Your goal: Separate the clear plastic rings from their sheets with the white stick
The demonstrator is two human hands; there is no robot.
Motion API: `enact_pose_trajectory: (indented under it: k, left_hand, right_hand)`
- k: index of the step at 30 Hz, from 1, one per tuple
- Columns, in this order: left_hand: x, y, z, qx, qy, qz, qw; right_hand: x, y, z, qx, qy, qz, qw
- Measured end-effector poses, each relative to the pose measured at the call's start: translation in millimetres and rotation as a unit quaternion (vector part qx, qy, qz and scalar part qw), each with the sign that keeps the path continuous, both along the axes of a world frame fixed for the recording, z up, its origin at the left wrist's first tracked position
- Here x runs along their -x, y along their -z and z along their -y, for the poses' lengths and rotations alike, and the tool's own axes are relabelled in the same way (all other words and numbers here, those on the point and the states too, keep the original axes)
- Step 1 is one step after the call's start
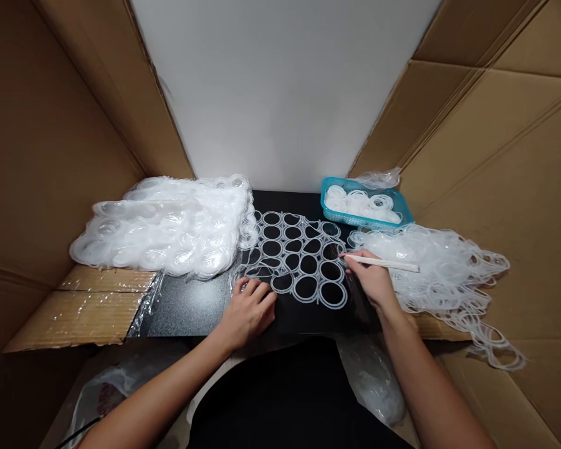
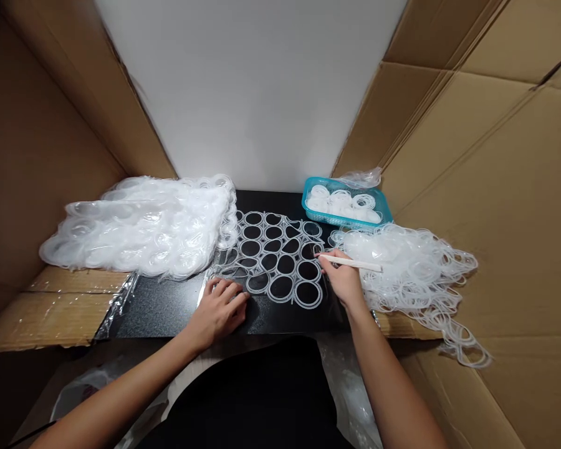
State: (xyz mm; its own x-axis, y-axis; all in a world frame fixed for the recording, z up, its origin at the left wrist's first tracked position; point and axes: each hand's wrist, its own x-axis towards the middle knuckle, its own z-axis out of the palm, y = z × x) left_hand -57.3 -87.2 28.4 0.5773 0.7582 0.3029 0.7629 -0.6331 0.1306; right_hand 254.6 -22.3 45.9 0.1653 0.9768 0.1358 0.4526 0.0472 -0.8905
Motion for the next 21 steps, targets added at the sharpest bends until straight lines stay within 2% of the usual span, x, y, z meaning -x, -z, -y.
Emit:
enact_pose_trajectory:
  k: [4,7,11,21]
  left_hand:
    - [-20.4,2.2,4.3,0.002,0.099,0.012,0.995]
    - [-27.6,9.2,0.5,0.023,0.111,0.009,0.993]
    - [-27.4,13.3,-1.6,0.035,0.102,0.005,0.994]
    - [-31.3,15.0,-4.1,0.036,0.079,0.013,0.996]
  right_hand:
    - [34.1,4.0,32.5,0.031,-0.124,0.025,0.992]
    - [55.0,8.4,49.2,0.036,-0.18,0.026,0.983]
    - [67.2,15.1,56.2,0.021,-0.19,0.04,0.981]
    - [75.3,22.3,52.7,-0.026,-0.185,0.086,0.979]
